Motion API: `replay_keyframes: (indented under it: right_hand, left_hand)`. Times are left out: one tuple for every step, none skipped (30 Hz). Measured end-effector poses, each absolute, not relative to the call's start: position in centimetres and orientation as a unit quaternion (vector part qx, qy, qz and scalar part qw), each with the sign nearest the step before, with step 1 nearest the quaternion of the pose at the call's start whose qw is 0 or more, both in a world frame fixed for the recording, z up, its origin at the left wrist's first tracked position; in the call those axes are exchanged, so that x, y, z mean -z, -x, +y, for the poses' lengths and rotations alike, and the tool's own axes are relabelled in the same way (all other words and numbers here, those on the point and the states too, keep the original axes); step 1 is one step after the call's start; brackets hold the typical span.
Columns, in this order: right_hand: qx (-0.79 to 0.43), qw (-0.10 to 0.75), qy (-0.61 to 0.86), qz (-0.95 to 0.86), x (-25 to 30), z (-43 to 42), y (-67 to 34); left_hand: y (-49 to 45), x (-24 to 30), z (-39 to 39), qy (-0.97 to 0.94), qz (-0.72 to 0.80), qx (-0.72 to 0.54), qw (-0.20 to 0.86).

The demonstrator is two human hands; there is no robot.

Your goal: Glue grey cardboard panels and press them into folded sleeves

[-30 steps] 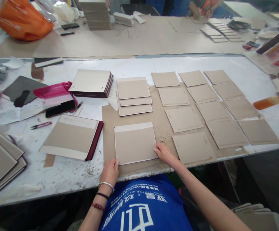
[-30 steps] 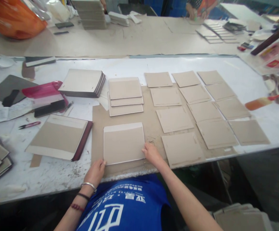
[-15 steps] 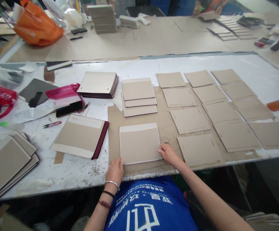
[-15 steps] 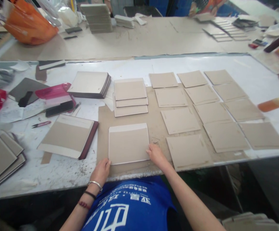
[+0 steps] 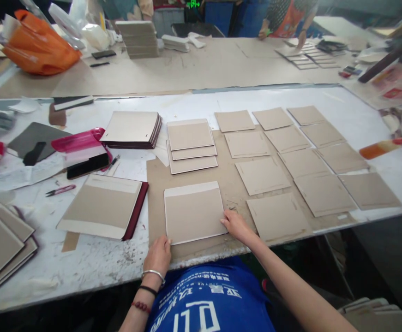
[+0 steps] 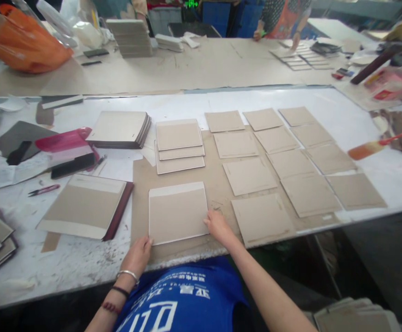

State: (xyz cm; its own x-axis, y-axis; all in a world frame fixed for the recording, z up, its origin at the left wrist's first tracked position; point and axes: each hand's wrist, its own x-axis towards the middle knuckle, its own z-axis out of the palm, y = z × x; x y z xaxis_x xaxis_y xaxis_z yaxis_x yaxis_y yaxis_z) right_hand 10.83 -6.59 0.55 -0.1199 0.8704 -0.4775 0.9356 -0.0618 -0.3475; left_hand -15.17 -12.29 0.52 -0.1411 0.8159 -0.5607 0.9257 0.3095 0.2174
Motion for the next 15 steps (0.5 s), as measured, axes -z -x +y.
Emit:
replay_keyframes:
  right_hand:
    - [0.306, 0.054, -0.664, 0.68, -0.6, -6.6, -10.8]
    - [0.306, 0.056, -0.667, 0.677, -0.6, -6.6, -10.7]
    - [0.306, 0.058, -0.67, 0.674, -0.7, -6.5, -10.7]
    - [0.307, 0.061, -0.673, 0.671, -0.7, -6.5, -10.6]
    - [0.307, 0.064, -0.675, 0.668, -0.8, -6.5, -10.6]
    - [0.308, 0.068, -0.677, 0.665, -0.9, -6.4, -10.5]
    - [0.308, 0.073, -0.679, 0.662, -0.9, -6.4, -10.5]
    - [0.309, 0.078, -0.682, 0.658, -1.0, -6.4, -10.4]
    - [0.308, 0.086, -0.686, 0.654, -1.1, -6.5, -10.3]
    - [0.307, 0.093, -0.69, 0.649, -1.2, -6.5, -10.2]
    - [0.304, 0.101, -0.695, 0.644, -1.3, -6.5, -10.0]
    - [0.301, 0.111, -0.699, 0.639, -1.4, -6.5, -9.9]
    - [0.298, 0.121, -0.703, 0.635, -1.6, -6.4, -9.8]
    - [0.293, 0.132, -0.704, 0.633, -1.7, -6.4, -9.8]
    - [0.29, 0.143, -0.704, 0.632, -1.8, -6.3, -9.7]
  left_hand:
    - [15.2, -0.5, -12.3, -0.582, 0.749, 0.09, 0.305]
    - [15.2, -0.5, -12.2, -0.583, 0.747, 0.09, 0.306]
    - [15.2, -0.5, -12.2, -0.584, 0.746, 0.09, 0.307]
    - [15.3, -0.5, -12.2, -0.585, 0.745, 0.09, 0.308]
    - [15.3, -0.5, -12.2, -0.586, 0.744, 0.089, 0.308]
    - [15.3, -0.5, -12.1, -0.587, 0.743, 0.089, 0.309]
    - [15.3, -0.5, -12.1, -0.586, 0.743, 0.089, 0.309]
    - [15.3, -0.5, -12.1, -0.586, 0.744, 0.089, 0.309]
    - [15.3, -0.5, -12.2, -0.584, 0.745, 0.089, 0.309]
    - [15.3, -0.5, -12.2, -0.583, 0.746, 0.088, 0.309]
    - [15.3, -0.5, -12.2, -0.582, 0.747, 0.087, 0.309]
    - [15.3, -0.5, -12.2, -0.581, 0.747, 0.085, 0.311]
    - [15.3, -0.5, -12.2, -0.58, 0.748, 0.083, 0.312]
    - [15.3, -0.4, -12.2, -0.579, 0.749, 0.082, 0.313]
    - [15.2, -0.4, -12.2, -0.576, 0.75, 0.08, 0.314]
